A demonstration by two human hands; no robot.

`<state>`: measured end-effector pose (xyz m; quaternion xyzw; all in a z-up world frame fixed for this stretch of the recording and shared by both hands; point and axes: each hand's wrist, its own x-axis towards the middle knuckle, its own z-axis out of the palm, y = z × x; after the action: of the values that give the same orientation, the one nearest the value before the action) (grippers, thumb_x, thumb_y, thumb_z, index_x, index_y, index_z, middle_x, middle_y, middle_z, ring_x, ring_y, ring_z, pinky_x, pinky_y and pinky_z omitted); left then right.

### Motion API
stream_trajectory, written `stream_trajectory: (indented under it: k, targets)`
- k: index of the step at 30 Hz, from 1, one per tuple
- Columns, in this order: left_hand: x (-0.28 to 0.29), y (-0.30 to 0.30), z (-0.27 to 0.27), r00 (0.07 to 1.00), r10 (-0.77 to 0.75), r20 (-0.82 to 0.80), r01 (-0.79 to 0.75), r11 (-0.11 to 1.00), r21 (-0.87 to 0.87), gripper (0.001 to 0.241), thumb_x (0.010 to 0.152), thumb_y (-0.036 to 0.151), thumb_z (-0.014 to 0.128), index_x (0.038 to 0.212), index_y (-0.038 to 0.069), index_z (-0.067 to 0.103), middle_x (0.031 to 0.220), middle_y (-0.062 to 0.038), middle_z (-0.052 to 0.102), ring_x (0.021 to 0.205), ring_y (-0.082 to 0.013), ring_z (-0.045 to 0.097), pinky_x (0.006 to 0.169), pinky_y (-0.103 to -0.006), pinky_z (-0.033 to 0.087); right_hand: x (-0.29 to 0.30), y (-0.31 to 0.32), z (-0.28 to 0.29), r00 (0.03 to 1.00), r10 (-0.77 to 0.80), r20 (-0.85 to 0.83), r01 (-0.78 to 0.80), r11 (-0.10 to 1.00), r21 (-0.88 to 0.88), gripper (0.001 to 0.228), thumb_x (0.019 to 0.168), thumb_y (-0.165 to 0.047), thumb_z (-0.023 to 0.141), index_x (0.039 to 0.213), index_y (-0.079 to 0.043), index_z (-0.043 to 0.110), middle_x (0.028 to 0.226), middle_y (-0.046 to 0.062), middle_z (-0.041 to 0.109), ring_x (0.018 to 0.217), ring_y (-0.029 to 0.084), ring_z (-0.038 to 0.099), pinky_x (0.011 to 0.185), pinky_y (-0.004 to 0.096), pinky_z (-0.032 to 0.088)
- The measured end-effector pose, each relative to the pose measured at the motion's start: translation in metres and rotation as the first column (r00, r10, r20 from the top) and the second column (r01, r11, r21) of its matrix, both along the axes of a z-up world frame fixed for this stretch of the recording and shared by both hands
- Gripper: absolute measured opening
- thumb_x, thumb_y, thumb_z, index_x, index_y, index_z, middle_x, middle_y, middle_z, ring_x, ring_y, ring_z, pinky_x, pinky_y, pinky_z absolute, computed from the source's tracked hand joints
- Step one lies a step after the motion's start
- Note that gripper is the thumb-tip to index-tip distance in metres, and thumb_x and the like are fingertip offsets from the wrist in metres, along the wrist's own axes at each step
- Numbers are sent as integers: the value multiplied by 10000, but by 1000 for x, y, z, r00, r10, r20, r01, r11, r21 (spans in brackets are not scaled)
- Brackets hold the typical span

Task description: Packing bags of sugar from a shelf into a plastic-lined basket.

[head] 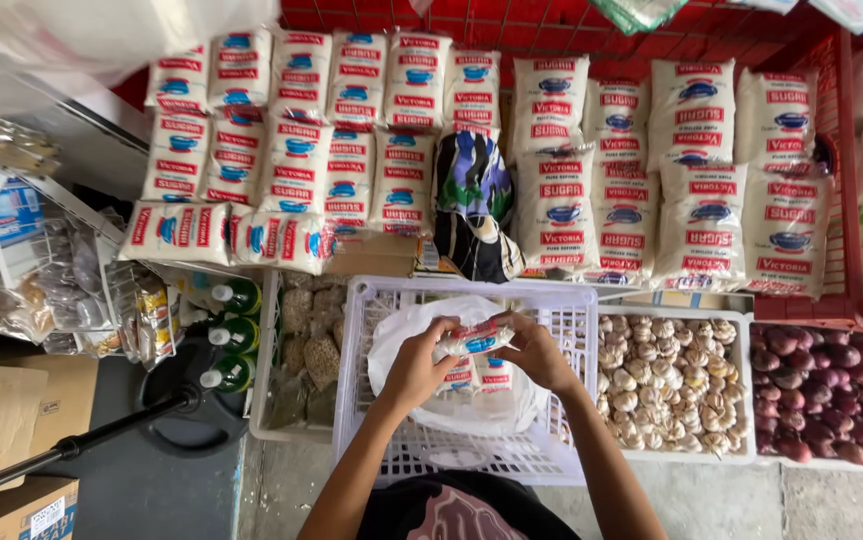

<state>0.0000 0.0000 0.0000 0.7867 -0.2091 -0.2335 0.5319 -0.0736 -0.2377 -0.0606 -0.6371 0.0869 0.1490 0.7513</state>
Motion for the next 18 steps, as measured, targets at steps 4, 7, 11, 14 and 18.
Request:
stream_trajectory:
  k: [4, 7, 11, 14, 18]
  targets:
    - [-31, 2, -53, 996, 20, -82, -22, 1000, -22, 487, 854, 20, 726, 1306, 4, 549, 1131, -189, 729, 1049, -373, 720, 840, -418, 566, -30, 12, -35, 984, -12, -177, -38, 960, -277, 442, 917, 17, 776, 1339, -13, 649, 1056, 121, 695, 945, 143, 572, 872, 342, 537]
    - [-46, 4, -81, 963, 48, -266, -20, 994, 109, 487, 893, 54, 723, 1334, 33, 519, 1168, -171, 720, 1088, -330, 724, 867, -413, 560, -46, 23, -65, 993, -79, -91, 75, 996, -42, 354, 910, 4, 726, 1248, 1, 621, 1176, 32, 732, 1098, 91, 667, 958, 293, 562]
    - [-58, 20, -119, 922, -60, 382, -99, 919, 382, 532, 850, 8, 739, 1360, 59, 597, 1429, -148, 577, 1380, -328, 507, 1140, -454, 436, -53, 35, -83, 982, -106, -156, 16, 869, -494, 431, 868, -140, 794, 1247, -5, 638, 1025, 156, 767, 930, 202, 722, 808, 351, 571]
    - [-63, 34, -129, 832, -156, 532, -153, 858, 491, 470, 833, -13, 755, 1268, 142, 661, 1590, -102, 460, 1525, -323, 358, 1258, -570, 281, -51, 44, -90, 978, -108, -178, -26, 785, -619, 441, 847, -209, 807, 1218, -22, 659, 985, 203, 758, 875, 301, 749, 762, 400, 569]
    - [-60, 39, -111, 905, 37, 425, -267, 825, 498, 623, 693, 3, 813, 1265, 200, 665, 1642, -140, 235, 1499, -463, 183, 1198, -708, 177, -40, 59, -114, 977, -101, -187, -44, 764, -643, 348, 839, -247, 793, 1100, -43, 689, 931, 188, 757, 823, 337, 753, 702, 426, 573]
